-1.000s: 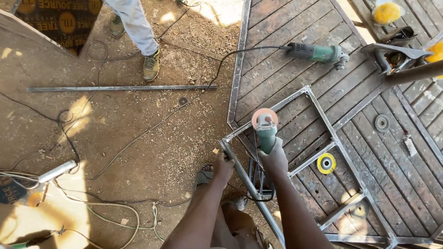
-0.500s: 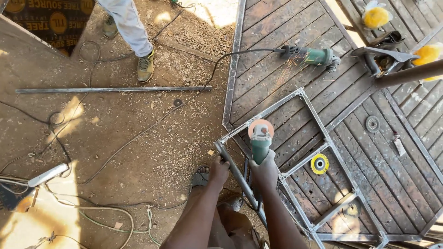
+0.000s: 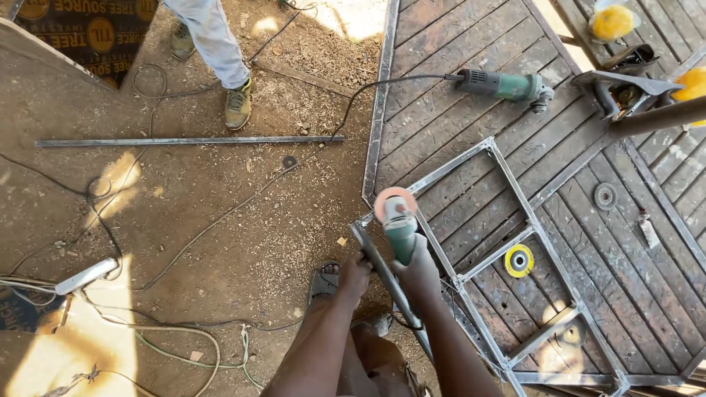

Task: Using a handheld angle grinder to smooth out weld joints on a rectangular metal frame

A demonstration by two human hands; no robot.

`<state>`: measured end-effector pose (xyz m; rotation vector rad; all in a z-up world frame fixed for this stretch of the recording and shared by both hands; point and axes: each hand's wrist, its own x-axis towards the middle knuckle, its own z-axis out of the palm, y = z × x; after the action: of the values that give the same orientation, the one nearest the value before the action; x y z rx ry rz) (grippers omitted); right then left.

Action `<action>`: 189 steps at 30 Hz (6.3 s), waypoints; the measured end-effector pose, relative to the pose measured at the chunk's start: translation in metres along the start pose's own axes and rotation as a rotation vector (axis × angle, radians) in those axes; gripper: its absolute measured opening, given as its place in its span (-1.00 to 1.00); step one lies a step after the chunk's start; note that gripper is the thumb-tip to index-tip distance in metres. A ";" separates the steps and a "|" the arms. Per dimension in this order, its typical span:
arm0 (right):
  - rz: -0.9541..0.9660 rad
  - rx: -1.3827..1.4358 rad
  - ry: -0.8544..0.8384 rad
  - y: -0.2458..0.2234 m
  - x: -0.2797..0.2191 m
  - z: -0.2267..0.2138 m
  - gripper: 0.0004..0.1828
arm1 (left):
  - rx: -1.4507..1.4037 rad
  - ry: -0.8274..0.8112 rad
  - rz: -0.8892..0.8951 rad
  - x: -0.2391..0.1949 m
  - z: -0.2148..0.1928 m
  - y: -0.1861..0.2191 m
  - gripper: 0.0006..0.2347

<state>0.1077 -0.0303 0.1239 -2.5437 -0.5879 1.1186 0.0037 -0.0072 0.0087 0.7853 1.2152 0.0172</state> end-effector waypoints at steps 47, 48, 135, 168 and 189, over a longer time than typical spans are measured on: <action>-0.094 -0.328 -0.094 0.025 0.018 0.016 -0.35 | -0.395 -0.118 -0.088 0.062 -0.013 -0.063 -0.52; -0.084 -0.318 -0.087 0.020 0.017 0.016 -0.35 | -0.375 -0.108 -0.094 0.054 -0.017 -0.055 -0.49; 0.856 0.907 0.480 0.529 -0.158 -0.165 -0.42 | 2.092 -0.254 0.377 -0.133 0.253 -0.192 -0.59; 0.484 0.263 0.834 0.545 0.098 -0.151 -0.77 | 1.604 -0.144 -0.013 -0.046 0.169 0.044 -0.63; 0.668 0.544 0.699 0.534 0.044 -0.182 -0.44 | 1.648 -0.090 -0.015 -0.070 0.169 -0.009 -0.58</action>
<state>0.4024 -0.4943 -0.0121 -2.4098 0.6820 0.3651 0.1155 -0.1322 0.0825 2.1325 0.9590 -1.1379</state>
